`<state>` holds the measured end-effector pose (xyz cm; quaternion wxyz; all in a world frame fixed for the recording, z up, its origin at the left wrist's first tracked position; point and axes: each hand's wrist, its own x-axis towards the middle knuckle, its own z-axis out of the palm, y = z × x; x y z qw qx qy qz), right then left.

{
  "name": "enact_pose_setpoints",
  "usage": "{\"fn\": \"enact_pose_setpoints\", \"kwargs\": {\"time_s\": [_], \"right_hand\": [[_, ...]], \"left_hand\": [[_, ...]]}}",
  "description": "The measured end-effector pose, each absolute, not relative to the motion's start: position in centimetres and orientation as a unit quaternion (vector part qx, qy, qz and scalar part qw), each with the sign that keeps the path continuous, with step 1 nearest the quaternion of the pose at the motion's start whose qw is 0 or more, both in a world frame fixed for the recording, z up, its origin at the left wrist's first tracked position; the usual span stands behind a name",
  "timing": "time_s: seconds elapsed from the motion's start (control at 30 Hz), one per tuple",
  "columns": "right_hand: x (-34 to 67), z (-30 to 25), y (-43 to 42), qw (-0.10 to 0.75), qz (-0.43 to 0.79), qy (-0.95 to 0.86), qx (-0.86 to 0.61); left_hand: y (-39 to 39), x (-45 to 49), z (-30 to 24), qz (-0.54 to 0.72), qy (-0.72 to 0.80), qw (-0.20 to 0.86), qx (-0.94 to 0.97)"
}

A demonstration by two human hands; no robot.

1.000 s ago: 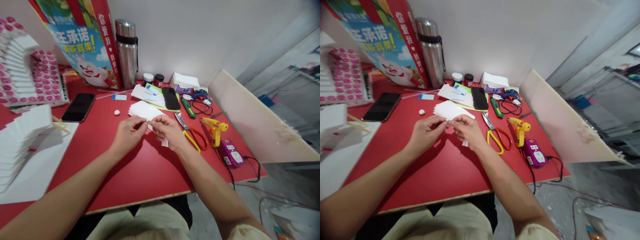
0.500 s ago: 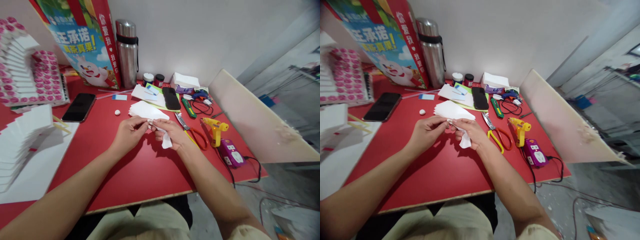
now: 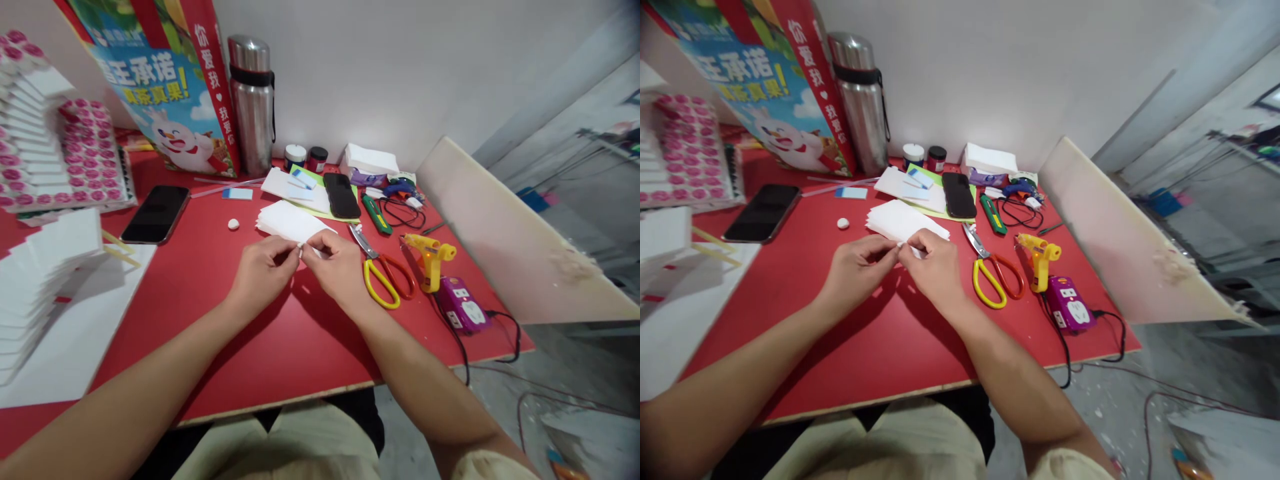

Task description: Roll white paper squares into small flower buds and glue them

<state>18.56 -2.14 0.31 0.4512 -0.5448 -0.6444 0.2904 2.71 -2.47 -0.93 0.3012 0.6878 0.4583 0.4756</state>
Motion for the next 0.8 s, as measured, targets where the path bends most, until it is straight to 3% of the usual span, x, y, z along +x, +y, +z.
{"fn": "enact_pose_setpoints", "kwargs": {"time_s": [0.17, 0.47, 0.57, 0.8], "right_hand": [[18.8, -0.2, -2.0, 0.439, 0.351, -0.641, -0.522], [18.7, -0.4, -2.5, 0.434, 0.345, -0.655, -0.513], [19.0, 0.1, -2.5, 0.432, 0.340, -0.653, -0.521], [19.4, 0.5, -2.2, 0.437, 0.335, -0.674, -0.494]], "left_hand": [[-2.5, 2.6, -1.0, 0.473, 0.465, 0.220, 0.715], [-2.7, 2.4, -1.6, 0.366, 0.466, 0.024, 0.805], [-2.8, 2.5, -1.7, 0.387, 0.459, 0.074, 0.796], [-2.2, 2.5, -1.3, 0.510, 0.432, 0.374, 0.643]]}}
